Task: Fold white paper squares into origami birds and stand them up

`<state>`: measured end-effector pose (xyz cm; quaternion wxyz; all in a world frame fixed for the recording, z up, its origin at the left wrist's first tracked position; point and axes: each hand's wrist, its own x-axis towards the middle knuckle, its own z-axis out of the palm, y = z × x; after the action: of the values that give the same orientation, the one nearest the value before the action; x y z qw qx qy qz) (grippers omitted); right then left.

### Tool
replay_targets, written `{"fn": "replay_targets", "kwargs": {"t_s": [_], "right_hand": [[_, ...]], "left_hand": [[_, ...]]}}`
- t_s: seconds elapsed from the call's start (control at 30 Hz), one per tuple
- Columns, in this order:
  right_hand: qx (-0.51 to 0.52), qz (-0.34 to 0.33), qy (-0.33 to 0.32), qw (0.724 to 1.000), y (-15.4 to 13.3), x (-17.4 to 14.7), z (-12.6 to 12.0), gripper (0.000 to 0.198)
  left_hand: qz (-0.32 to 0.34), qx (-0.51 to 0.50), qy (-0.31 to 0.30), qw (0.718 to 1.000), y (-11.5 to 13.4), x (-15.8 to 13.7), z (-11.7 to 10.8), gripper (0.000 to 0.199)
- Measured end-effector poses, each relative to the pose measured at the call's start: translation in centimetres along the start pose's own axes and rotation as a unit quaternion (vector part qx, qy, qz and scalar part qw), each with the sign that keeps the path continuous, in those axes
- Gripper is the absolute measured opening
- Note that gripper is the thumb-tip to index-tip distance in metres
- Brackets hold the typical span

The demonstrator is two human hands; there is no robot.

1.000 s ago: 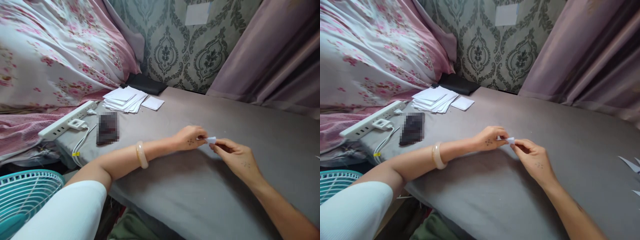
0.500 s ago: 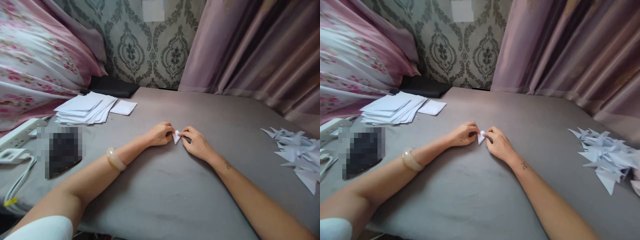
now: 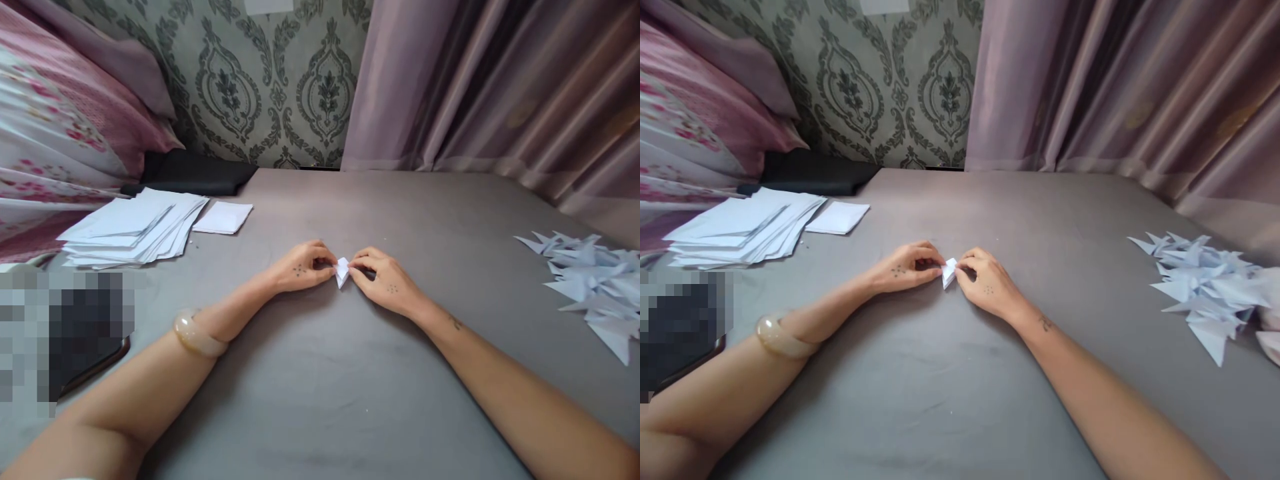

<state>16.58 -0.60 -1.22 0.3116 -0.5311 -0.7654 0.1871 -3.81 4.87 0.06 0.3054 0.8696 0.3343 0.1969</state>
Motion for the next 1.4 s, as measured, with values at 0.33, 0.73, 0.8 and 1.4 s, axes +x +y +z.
{"fn": "replay_targets", "kwargs": {"t_s": [0.33,0.73,0.8,1.4], "right_hand": [[0.031,0.043,0.005,0.999,0.1,1.0,0.2,0.019],[0.037,0.101,0.008,0.994,0.7,1.8,0.2,0.017],[0.035,0.098,0.011,0.995,0.7,1.9,0.2,0.019],[-0.023,0.082,0.031,0.996,0.6,1.7,0.9,0.017]], "left_hand": [[-0.038,0.004,0.031,0.999,-0.5,0.8,0.5,0.034],[-0.093,0.025,0.058,0.994,-0.3,1.5,1.0,0.018],[-0.093,0.028,0.056,0.994,-0.2,1.6,1.0,0.019],[-0.111,-0.009,0.043,0.993,-0.4,1.4,1.2,0.013]]}}
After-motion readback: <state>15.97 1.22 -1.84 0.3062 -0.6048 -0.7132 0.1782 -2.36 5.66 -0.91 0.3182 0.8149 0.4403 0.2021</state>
